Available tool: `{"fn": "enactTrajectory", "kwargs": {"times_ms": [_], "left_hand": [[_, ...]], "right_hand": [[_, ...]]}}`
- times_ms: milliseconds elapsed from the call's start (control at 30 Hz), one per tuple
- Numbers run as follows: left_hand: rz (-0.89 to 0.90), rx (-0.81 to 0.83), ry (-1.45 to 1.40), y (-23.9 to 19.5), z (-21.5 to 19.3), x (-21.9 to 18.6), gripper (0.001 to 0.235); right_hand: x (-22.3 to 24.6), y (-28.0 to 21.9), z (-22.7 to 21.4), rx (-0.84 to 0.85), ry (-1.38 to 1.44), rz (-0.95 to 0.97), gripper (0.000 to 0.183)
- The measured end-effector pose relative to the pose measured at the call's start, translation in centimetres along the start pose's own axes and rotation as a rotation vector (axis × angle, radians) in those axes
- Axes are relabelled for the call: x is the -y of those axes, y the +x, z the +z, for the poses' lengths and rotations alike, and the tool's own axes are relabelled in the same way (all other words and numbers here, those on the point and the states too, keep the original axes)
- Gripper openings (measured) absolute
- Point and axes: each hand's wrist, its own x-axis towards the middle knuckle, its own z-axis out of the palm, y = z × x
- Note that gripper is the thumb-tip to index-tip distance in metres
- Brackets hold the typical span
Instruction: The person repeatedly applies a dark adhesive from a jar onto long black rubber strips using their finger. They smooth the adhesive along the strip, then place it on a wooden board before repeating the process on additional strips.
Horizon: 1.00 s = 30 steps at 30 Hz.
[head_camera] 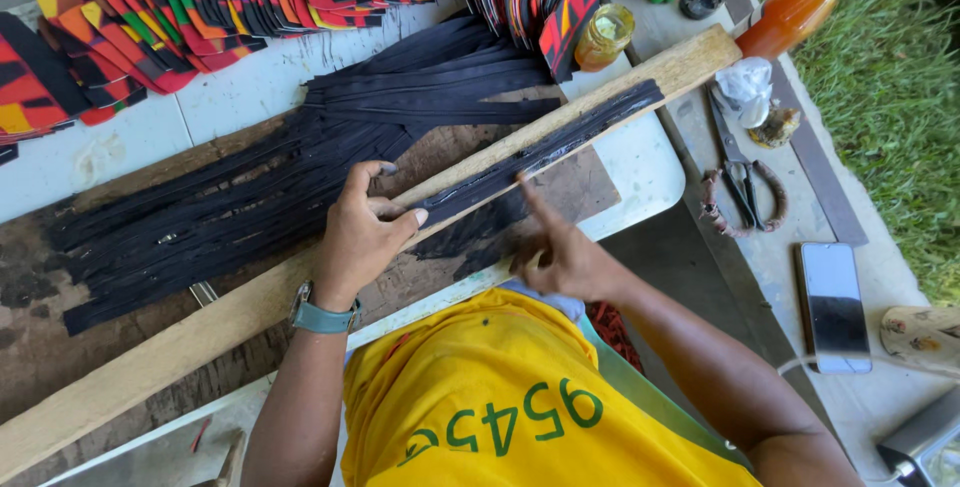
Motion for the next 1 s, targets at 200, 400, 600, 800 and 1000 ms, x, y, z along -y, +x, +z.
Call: {"fn": "enactTrajectory", "kwargs": {"times_ms": [200, 400, 600, 800, 1000], "left_hand": [[0.067, 0.030, -0.047, 0.1, 0.0, 0.8, 0.066], [0.088, 0.046, -0.042, 0.1, -0.1, 1.1, 0.064], [0.162, 0.031, -0.073, 0.2, 0.0, 1.2, 0.062], [0.144, -0.007, -0.068, 0.2, 0.3, 1.4, 0.060], [0.136, -0.037, -0.069, 0.2, 0.4, 1.7, 0.059]], "right_hand": [[2.2, -0.1, 2.7, -0.078, -0.287, 0.062, 0.111], [4.1, 0.6, 4.1, -0.090, -0.569, 0.208, 0.111], [5.0, 0.6, 5.2, -0.037, -0.698, 0.108, 0.110], [4.9, 0.7, 7.1, -0.417, -1.079, -0.346, 0.132], [4.7, 1.1, 8.0, -0.055, -0.968, 0.224, 0.101]]}}
